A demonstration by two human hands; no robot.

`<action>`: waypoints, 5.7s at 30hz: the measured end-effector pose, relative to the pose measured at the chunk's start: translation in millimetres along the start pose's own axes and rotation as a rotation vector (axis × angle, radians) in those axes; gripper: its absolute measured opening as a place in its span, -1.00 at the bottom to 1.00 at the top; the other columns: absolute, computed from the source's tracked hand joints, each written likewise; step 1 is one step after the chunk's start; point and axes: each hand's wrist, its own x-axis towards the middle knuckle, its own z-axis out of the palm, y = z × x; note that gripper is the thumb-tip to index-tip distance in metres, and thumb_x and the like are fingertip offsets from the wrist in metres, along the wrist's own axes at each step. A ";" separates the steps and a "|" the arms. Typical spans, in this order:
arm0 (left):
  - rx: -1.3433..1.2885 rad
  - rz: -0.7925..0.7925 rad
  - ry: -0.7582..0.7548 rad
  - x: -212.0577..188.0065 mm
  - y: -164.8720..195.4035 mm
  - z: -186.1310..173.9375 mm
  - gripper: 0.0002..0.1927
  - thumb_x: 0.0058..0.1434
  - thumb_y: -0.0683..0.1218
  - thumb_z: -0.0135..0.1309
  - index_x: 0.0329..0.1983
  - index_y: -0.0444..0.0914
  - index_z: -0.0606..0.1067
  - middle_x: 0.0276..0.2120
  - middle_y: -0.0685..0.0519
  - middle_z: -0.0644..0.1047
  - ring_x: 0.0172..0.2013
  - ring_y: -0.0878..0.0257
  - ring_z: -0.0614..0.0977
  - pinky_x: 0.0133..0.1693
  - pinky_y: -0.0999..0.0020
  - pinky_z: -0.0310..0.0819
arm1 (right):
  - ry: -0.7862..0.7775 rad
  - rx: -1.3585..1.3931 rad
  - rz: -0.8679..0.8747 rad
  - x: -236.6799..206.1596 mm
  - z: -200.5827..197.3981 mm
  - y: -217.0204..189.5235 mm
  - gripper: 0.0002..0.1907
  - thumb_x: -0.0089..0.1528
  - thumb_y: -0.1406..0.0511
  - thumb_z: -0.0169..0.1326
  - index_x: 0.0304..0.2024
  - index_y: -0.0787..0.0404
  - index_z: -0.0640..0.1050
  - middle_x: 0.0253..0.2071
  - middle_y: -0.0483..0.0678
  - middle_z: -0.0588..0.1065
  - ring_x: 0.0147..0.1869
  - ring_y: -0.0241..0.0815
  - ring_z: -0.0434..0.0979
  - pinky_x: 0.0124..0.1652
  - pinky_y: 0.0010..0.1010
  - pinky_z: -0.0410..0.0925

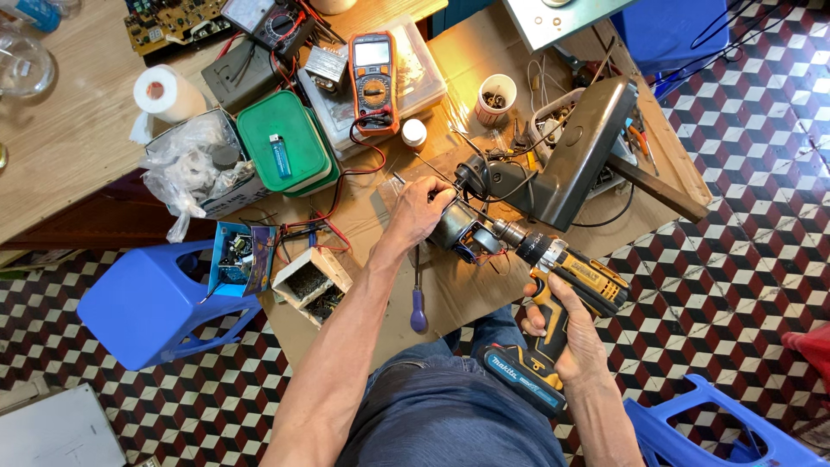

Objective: The person works on a disassembled electric motor and vacuum cleaner housing. They retrieve small metal parts from a container, inspect them, and use a cordless drill to fasten components on the motor assembly.

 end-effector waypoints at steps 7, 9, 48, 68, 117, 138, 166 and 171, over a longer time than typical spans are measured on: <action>0.055 -0.015 0.002 0.4 -2.3 5.4 -0.72 0.25 0.05 0.07 -0.18 -0.22 0.63 -0.16 -0.08 0.65 -0.05 -0.03 0.56 0.08 0.09 0.41 | 0.001 0.001 0.007 1.2 -1.1 -1.3 -0.70 0.26 0.27 0.19 -0.04 0.29 0.48 -0.31 0.10 0.56 -0.57 -0.28 0.48 -0.62 -0.58 0.31; 0.069 0.009 0.025 0.4 -3.1 6.6 -0.73 0.26 0.04 0.06 -0.19 -0.22 0.62 -0.13 -0.09 0.63 -0.06 -0.04 0.56 0.06 0.07 0.41 | -0.003 0.003 0.006 1.4 -1.4 -1.4 -0.70 0.26 0.27 0.19 -0.04 0.28 0.48 -0.31 0.10 0.56 -0.56 -0.27 0.49 -0.62 -0.57 0.31; -0.025 0.119 0.163 -24.9 36.5 -9.2 -0.78 0.39 -0.03 0.01 -0.16 -0.30 0.48 -0.29 -0.11 0.60 -0.19 0.00 0.64 -0.12 0.11 0.51 | -0.021 -0.053 -0.039 -8.0 9.0 -2.6 -0.66 0.28 0.24 0.15 0.04 0.26 0.45 -0.17 0.21 0.58 -0.51 -0.24 0.51 -0.55 -0.51 0.36; 0.097 -0.008 0.383 -29.4 34.7 28.6 -0.78 0.43 0.01 -0.06 -0.16 -0.24 0.46 -0.34 -0.01 0.61 -0.22 0.08 0.60 -0.16 0.09 0.48 | -0.003 0.002 -0.037 -6.2 3.5 4.7 -0.66 0.26 0.25 0.20 0.02 0.22 0.45 -0.29 0.11 0.56 -0.55 -0.24 0.49 -0.59 -0.53 0.33; 0.676 0.759 -0.273 23.3 63.9 -24.7 -0.97 0.04 -0.24 0.11 -0.44 -0.28 0.56 -0.36 -0.16 0.57 -0.18 -0.14 0.61 -0.16 0.04 0.53 | -0.027 -0.040 -0.047 -9.3 -1.9 -2.1 -0.64 0.28 0.22 0.17 0.05 0.25 0.46 -0.18 0.19 0.59 -0.52 -0.25 0.50 -0.55 -0.51 0.37; 0.852 0.846 -0.491 71.8 33.3 7.7 -0.92 0.01 -0.20 0.11 -0.52 -0.26 0.62 -0.43 -0.12 0.62 -0.30 -0.09 0.67 -0.30 0.05 0.55 | -0.048 0.028 -0.152 -27.3 -40.4 -17.1 -0.65 0.40 0.25 0.10 0.18 0.25 0.45 -0.09 0.21 0.56 -0.42 -0.18 0.51 -0.47 -0.50 0.35; 0.746 0.550 -0.845 82.9 64.3 -16.5 -0.95 0.06 -0.20 0.17 -0.44 -0.24 0.63 -0.56 -0.11 0.58 -0.50 0.08 0.63 -0.43 0.16 0.43 | 0.025 0.033 -0.172 -42.7 -38.6 -10.5 -0.60 0.33 0.27 0.13 0.19 0.19 0.41 -0.12 0.22 0.55 -0.47 -0.20 0.51 -0.50 -0.49 0.38; 0.831 0.517 -0.829 80.9 71.5 -16.6 -0.92 0.05 -0.21 0.14 -0.46 -0.20 0.64 -0.55 -0.07 0.59 -0.47 0.09 0.64 -0.42 0.14 0.47 | 0.048 -0.011 -0.171 -42.4 -40.4 -8.0 -0.58 0.32 0.26 0.12 0.19 0.23 0.41 -0.12 0.22 0.56 -0.47 -0.22 0.50 -0.52 -0.50 0.38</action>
